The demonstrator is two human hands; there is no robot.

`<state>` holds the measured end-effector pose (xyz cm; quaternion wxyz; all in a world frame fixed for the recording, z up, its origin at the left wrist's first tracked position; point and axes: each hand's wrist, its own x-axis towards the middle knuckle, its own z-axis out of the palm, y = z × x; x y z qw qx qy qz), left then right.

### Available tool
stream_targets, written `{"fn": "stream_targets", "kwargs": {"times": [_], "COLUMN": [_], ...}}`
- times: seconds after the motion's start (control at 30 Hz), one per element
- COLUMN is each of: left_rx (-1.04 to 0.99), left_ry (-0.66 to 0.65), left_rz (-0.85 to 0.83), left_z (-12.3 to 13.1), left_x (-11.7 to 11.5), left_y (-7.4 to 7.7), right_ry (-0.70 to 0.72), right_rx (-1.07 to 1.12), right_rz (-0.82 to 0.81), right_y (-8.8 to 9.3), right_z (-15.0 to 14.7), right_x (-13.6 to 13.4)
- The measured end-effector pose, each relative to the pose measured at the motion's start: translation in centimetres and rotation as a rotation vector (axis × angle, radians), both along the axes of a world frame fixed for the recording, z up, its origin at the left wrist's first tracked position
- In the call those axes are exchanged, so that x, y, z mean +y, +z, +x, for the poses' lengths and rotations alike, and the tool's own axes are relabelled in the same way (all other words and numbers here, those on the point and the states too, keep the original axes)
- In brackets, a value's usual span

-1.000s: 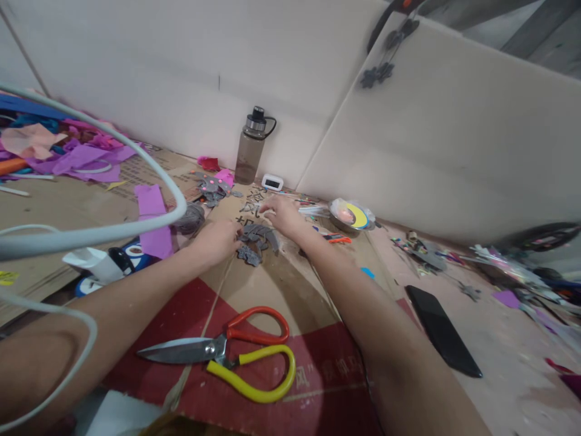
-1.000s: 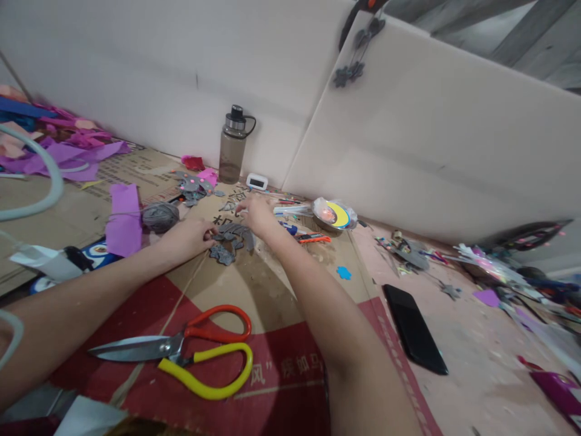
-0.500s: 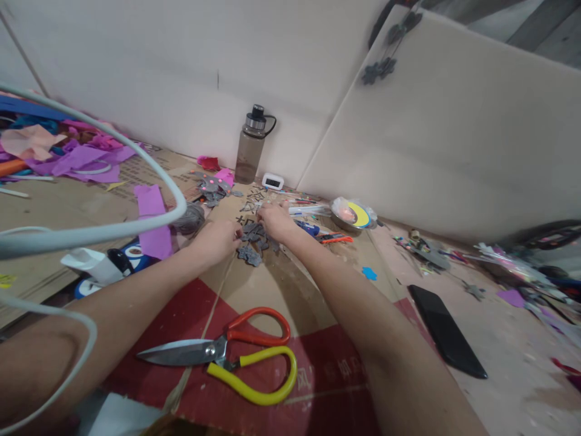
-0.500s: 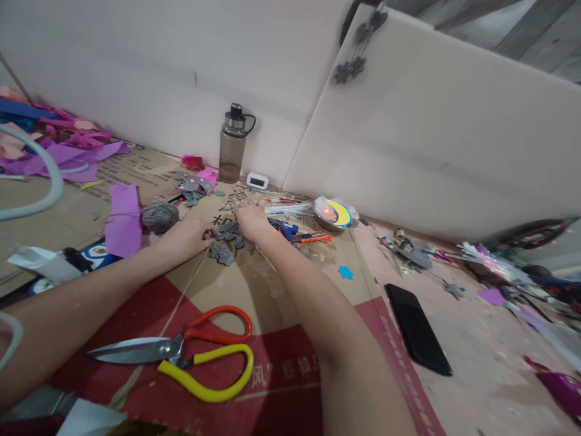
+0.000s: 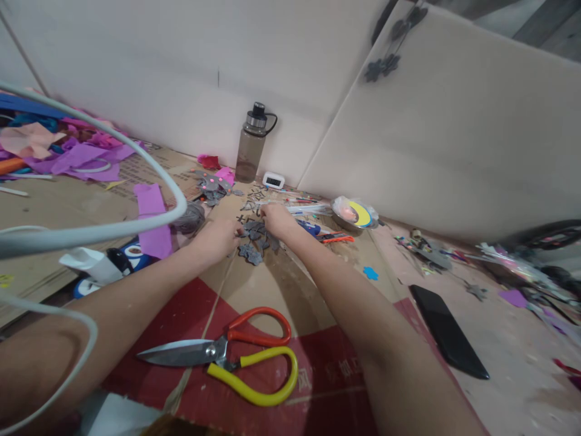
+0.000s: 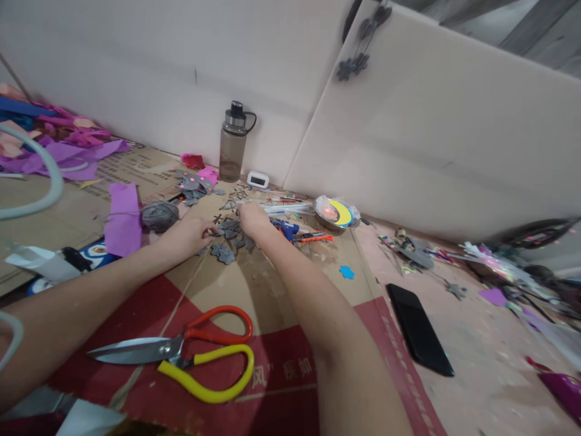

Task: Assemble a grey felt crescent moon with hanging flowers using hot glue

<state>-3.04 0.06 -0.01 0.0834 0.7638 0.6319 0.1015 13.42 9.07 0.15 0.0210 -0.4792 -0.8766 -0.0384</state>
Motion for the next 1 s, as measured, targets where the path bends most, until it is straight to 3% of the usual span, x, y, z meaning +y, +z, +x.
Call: {"fn": "stream_targets", "kwargs": {"times": [0.33,0.67,1.0], "left_rx": [0.145,0.125,0.143], "left_ry": [-0.072,-0.055,-0.05], "left_rz": [-0.012,-0.037,-0.023], "left_z": [0.4,0.6,0.4], "left_x": [-0.5,-0.9,-0.6], "left_y": [0.3,0.6,0.1], "right_ry": [-0.066,-0.08,-0.134], "right_rx": [0.02,0.123,0.242], "right_rz": [-0.04,-0.094,0.045], "right_y": [0.2,0.8,0.6], "right_z": [-0.7,-0.1,1.4], "right_x": [0.0,0.9,-1.9]}}
